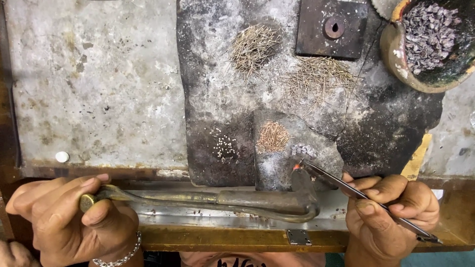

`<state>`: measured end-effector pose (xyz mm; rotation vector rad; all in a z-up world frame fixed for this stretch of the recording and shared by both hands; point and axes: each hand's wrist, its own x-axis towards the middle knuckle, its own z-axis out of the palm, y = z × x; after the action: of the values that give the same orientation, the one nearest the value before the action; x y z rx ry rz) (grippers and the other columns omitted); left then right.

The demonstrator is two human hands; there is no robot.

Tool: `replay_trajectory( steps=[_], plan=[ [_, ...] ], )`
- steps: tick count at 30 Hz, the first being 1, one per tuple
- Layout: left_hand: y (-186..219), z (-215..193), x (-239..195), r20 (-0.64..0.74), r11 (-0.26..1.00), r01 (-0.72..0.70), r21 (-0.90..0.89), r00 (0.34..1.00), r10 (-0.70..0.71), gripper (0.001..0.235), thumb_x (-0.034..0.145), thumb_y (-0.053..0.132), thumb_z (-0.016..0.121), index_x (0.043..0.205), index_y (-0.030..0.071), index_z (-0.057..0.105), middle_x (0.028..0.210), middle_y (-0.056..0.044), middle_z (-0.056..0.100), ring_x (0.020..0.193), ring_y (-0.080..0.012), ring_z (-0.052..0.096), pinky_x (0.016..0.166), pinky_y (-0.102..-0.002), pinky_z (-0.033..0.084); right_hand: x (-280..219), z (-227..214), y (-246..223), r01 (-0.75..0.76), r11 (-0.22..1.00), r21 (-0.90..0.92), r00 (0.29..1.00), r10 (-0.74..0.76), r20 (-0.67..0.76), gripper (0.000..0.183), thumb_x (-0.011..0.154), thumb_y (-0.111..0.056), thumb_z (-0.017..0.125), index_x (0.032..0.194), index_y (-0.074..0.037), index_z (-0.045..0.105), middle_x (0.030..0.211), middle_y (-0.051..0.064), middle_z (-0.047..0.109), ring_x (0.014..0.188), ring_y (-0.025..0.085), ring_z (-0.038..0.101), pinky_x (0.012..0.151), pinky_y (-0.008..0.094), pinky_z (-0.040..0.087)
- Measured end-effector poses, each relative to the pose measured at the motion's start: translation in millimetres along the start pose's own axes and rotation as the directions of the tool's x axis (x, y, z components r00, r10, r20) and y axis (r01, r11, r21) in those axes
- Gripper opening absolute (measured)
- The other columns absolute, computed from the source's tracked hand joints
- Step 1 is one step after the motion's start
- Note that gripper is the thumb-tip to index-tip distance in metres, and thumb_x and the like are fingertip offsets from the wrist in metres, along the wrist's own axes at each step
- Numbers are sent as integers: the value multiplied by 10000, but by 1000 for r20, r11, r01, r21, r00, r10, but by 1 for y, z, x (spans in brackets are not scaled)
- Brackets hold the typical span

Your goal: The person uses a blowtorch and tweezers to heat and fuse small metal pieces on a workbench. They repeatedly apply the flame to individual pieces, moving them with tweezers to ensure even heating and joining.

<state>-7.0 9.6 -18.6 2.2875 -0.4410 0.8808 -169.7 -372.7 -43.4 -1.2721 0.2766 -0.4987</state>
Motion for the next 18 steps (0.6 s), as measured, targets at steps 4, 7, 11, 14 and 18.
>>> replay_trajectory(
  steps=[4, 7, 11, 14, 18],
  plan=[
    [4, 9, 3, -83, 1000, 0, 8, 997, 0, 381, 1150, 150, 472, 917, -105, 633, 743, -216, 639, 760, -306, 489, 875, -445, 395, -1, -5, 2, 11, 1000, -8, 1000, -11, 2, 306, 940, 58, 657, 1078, -207, 591, 1067, 82, 660, 1080, 311, 719, 1141, 646, 634],
    [5, 14, 8, -137, 1000, 11, 2, 991, -11, 433, 1159, 222, 481, 881, -85, 608, 729, -204, 630, 831, -319, 475, 918, -460, 395, -1, -6, 2, 6, 1000, -20, 1000, -6, 12, 324, 944, 63, 647, 1097, -217, 587, 1096, 79, 652, 1099, 327, 709, 1141, 667, 634],
    [-3, 12, 6, -185, 1000, -13, -6, 983, 11, 471, 1159, 307, 516, 918, -91, 586, 760, -210, 596, 800, -319, 513, 829, -458, 436, 1, -1, 0, 5, 1000, 20, 1000, -5, 12, 309, 935, 76, 651, 1073, -198, 608, 1071, 80, 663, 1087, 316, 718, 1157, 650, 617],
    [1, 12, 9, -183, 1000, 7, 6, 983, -5, 474, 1177, 284, 500, 952, -121, 594, 772, -219, 553, 757, -322, 529, 803, -460, 453, -1, -2, 1, -3, 1000, 18, 1000, 3, 3, 314, 938, 85, 642, 1072, -195, 600, 1074, 80, 656, 1089, 320, 714, 1158, 653, 614],
    [-6, 16, 7, -264, 999, -4, -35, 964, -5, 418, 1168, 222, 517, 921, -108, 581, 726, -196, 518, 699, -309, 511, 748, -434, 430, 0, 2, 1, 2, 1000, 21, 1000, -1, -24, 300, 928, 76, 655, 1040, -194, 588, 1046, 82, 657, 1067, 320, 718, 1143, 641, 623]
  ],
)
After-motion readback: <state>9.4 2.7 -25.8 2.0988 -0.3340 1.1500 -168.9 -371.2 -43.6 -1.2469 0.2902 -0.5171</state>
